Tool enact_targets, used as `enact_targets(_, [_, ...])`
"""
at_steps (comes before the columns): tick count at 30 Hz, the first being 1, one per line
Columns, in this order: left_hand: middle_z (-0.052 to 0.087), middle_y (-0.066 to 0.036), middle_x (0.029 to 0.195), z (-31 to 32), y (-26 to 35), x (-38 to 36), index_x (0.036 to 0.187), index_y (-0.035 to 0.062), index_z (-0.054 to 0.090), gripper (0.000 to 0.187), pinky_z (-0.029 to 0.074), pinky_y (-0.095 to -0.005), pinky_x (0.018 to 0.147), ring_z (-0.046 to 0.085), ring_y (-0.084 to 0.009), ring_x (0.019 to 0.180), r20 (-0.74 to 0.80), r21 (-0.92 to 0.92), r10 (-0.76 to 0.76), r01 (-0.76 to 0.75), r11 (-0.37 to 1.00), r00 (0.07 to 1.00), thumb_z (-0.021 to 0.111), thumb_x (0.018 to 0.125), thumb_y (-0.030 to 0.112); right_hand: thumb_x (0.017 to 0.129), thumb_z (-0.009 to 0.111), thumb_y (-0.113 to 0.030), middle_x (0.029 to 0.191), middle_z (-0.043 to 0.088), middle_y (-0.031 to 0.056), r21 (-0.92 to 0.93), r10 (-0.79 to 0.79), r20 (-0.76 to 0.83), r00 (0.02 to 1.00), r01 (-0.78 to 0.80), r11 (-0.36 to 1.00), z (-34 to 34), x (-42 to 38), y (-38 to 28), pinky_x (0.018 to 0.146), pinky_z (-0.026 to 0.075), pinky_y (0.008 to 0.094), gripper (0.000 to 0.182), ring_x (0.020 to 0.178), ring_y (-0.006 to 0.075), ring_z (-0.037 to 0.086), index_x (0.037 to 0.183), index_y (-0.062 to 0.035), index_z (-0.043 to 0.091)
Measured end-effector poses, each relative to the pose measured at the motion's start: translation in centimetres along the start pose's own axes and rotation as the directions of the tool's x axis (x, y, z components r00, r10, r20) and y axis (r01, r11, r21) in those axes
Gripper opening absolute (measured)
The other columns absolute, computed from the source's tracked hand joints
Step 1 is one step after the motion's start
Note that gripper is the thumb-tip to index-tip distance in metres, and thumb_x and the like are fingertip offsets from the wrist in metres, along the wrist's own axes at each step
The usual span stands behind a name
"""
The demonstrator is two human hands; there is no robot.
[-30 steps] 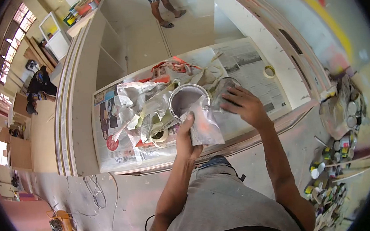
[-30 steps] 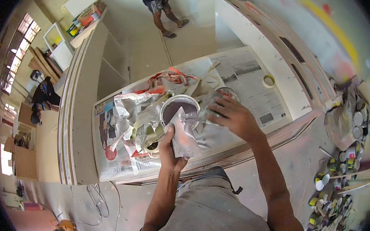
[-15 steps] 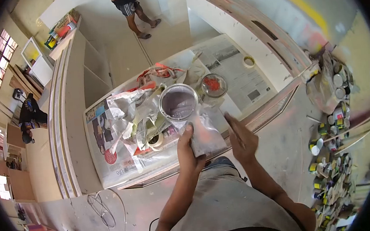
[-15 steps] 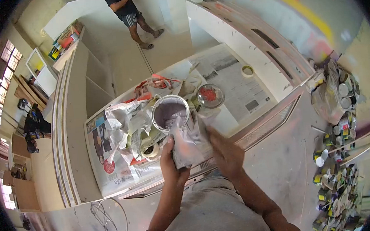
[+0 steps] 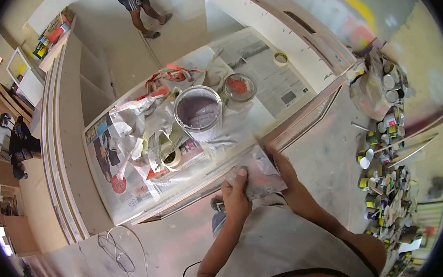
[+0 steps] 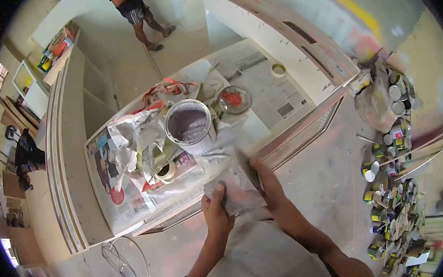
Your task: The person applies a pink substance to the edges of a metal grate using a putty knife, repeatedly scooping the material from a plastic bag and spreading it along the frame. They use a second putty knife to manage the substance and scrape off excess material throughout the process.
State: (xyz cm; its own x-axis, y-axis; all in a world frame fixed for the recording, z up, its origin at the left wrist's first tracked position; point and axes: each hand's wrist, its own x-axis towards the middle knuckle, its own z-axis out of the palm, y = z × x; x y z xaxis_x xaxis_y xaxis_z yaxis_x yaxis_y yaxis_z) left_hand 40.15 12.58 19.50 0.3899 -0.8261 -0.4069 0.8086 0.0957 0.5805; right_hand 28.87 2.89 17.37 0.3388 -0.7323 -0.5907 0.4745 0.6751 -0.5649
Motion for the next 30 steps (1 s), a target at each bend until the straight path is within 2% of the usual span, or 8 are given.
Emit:
enact_targets(2, [0.065, -0.007, 0.102, 0.3, -0.3, 0.0, 0.11, 0.0006, 0.062, 0.025, 0.052, -0.0303, 0.08, 0.063, -0.0156, 0.09, -0.011, 0.089, -0.019, 0.02, 0.996, 1.0, 0.068, 0.093, 0.018, 0.095, 0.067, -0.031, 0.106, 0.067, 0.0062, -0.699, -0.572, 0.012, 0.82, 0.416, 0.581, -1.8, 5.3, -2.0, 0.084, 0.048, 0.0313, 0.044, 0.094, 0.0188, 0.061, 0.122, 0.0032, 0.062])
enact_targets(3, [0.065, -0.007, 0.103, 0.7, -0.4, 0.3, 0.11, 0.0003, 0.062, 0.024, 0.052, -0.0306, 0.081, 0.063, -0.0158, 0.091, -0.065, 0.081, -0.043, 0.048, 0.996, 0.997, 0.067, 0.094, 0.017, 0.093, 0.07, -0.031, 0.106, 0.068, 0.0083, -0.727, -0.692, 0.122, 0.712, 0.538, 0.426, -2.1, 7.4, -3.6, 0.082, 0.048, 0.0319, 0.044, 0.092, 0.0194, 0.061, 0.116, 0.0063, 0.064])
enact_targets(6, [0.066, -0.008, 0.107, 0.4, -1.3, 2.1, 0.115, -0.0011, 0.06, 0.027, 0.053, -0.0323, 0.086, 0.064, -0.0171, 0.095, -0.126, 0.048, -0.081, 0.087, 0.995, 0.989, 0.064, 0.095, 0.017, 0.094, 0.068, -0.032, 0.103, 0.067, 0.0104, -0.723, -0.653, 0.189, 0.733, 0.554, 0.413, -6.0, 16.3, -7.5, 0.081, 0.047, 0.0304, 0.041, 0.091, 0.0138, 0.057, 0.109, 0.0061, 0.067])
enact_targets(9, [0.066, -0.01, 0.113, -0.4, -2.8, 4.3, 0.122, -0.001, 0.058, 0.031, 0.054, -0.0341, 0.087, 0.065, -0.0201, 0.101, -0.149, -0.032, 0.017, -0.022, 0.999, 0.989, 0.06, 0.098, 0.018, 0.093, 0.066, -0.022, 0.104, 0.067, 0.0121, -0.717, -0.348, 0.283, 0.894, 0.438, 0.542, -6.3, 23.8, -12.0, 0.08, 0.048, 0.0331, 0.03, 0.091, 0.0196, 0.061, 0.11, 0.0022, 0.069])
enact_targets(11, [0.066, -0.01, 0.113, -1.6, -3.7, 4.9, 0.122, -0.0013, 0.058, 0.031, 0.054, -0.034, 0.087, 0.065, -0.0202, 0.1, -0.173, -0.021, 0.016, -0.02, 1.0, 0.985, 0.059, 0.098, 0.019, 0.088, 0.066, -0.014, 0.098, 0.063, 0.0128, -0.749, -0.433, 0.662, 0.612, 0.519, -0.412, -6.3, 27.6, -12.8, 0.077, 0.049, 0.0387, 0.026, 0.089, 0.0292, 0.061, 0.111, -0.0043, 0.07])
enact_targets(14, [0.066, -0.01, 0.112, -1.6, -4.7, 5.0, 0.121, -0.0024, 0.058, 0.031, 0.055, -0.0341, 0.086, 0.066, -0.0201, 0.1, -0.24, 0.009, 0.046, -0.045, 0.999, 0.97, 0.056, 0.099, 0.019, 0.085, 0.062, -0.009, 0.093, 0.057, 0.0142, -0.57, -0.264, 0.794, 0.547, 0.522, -0.634, -4.8, 30.2, -13.0, 0.076, 0.05, 0.0436, 0.026, 0.089, 0.0347, 0.058, 0.11, -0.009, 0.072])
enact_targets(26, [0.063, -0.015, 0.119, -2.6, -7.7, 6.8, 0.133, -0.003, 0.05, 0.045, 0.056, -0.0412, 0.086, 0.065, -0.028, 0.104, -0.34, 0.049, 0.062, -0.048, 0.998, 0.938, 0.049, 0.101, 0.029, 0.084, 0.062, -0.007, 0.106, 0.062, 0.0106, -0.515, -0.153, 0.804, 0.574, 0.546, -0.661, -3.4, 30.6, -13.1, 0.08, 0.052, 0.0431, 0.023, 0.097, 0.0304, 0.061, 0.105, -0.0076, 0.073])
enact_targets(30, [0.058, -0.012, 0.129, -1.8, -7.8, 10.7, 0.141, 0.0013, 0.045, 0.052, 0.053, -0.0383, 0.091, 0.06, -0.0265, 0.114, -0.121, 0.025, -0.056, 0.059, 0.998, 0.991, 0.05, 0.101, 0.033, 0.081, 0.066, -0.005, 0.097, 0.059, 0.0094, -0.617, -0.218, 0.765, 0.606, 0.594, -0.515, -4.5, 29.9, -14.4, 0.078, 0.052, 0.041, 0.031, 0.092, 0.0295, 0.06, 0.111, -0.0117, 0.073])
